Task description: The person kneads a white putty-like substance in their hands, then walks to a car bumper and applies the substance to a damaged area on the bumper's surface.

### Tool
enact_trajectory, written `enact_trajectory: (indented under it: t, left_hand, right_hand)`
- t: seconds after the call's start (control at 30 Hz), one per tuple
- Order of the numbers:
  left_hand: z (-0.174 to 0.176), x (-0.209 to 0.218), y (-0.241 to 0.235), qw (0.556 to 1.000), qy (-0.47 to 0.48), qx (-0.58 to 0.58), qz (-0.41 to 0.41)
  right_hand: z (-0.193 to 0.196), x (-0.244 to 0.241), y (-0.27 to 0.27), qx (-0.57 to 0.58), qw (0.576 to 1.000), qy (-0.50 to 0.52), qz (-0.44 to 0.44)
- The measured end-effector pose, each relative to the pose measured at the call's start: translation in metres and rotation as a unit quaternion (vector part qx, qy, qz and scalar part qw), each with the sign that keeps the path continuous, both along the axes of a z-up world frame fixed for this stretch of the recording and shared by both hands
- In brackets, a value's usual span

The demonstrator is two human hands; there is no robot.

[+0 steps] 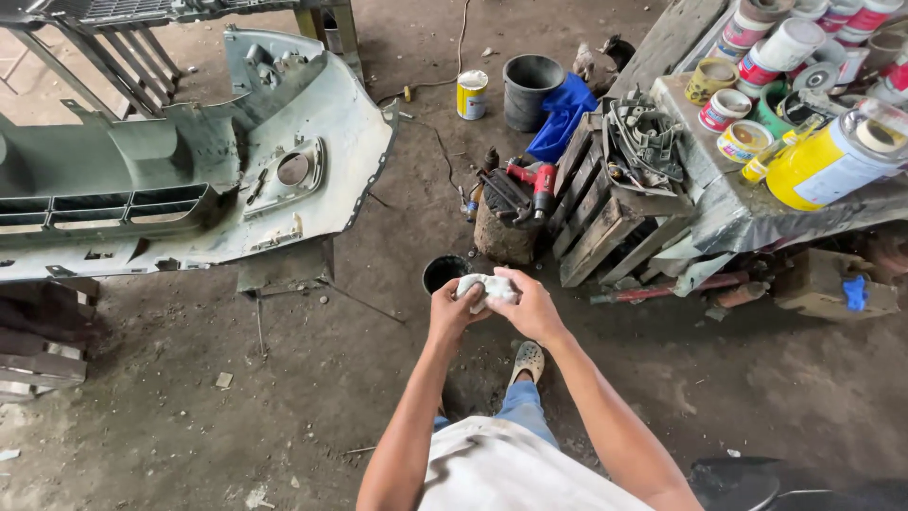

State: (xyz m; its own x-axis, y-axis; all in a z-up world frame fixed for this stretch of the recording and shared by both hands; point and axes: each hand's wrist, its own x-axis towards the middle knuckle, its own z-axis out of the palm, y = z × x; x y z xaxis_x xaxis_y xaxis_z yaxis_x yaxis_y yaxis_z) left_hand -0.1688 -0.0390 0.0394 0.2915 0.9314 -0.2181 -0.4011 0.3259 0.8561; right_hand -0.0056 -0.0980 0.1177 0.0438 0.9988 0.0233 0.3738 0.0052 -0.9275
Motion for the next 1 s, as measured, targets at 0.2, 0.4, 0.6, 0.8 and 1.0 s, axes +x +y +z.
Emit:
enact_trajectory:
  t: [0.2, 0.4, 0.6, 0.8, 1.0]
  left_hand:
    - [0.037, -0.011, -0.005, 0.996, 0.043, -0.036, -0.073]
    - [0.082, 0.013, -0.031, 0.984, 0.169, 0.059, 0.011]
    - [0.073, 0.018, -0.039, 0.928, 0.321, 0.174, -0.081]
    - [0.101, 0.012, -0.045, 0.946, 0.286, 0.111, -0.109]
    - [0.081, 0.001, -0.037, 0.945, 0.290, 0.137, -0.061]
  right_hand:
    - [-0.043, 0.012, 0.000, -0.036, 0.961, 0.261, -0.089]
    - [-0.034, -0.009, -0.020, -0.141, 0.936, 0.271, -0.172]
    - [-0.028, -0.011, -0.037, -0.139, 0.836, 0.524, -0.091]
    - [-0.033, -0.010, -0.034, -0.039, 0.885, 0.446, -0.127]
    - [-0.051, 0.013, -0.035, 0.051, 0.972, 0.186, -0.134]
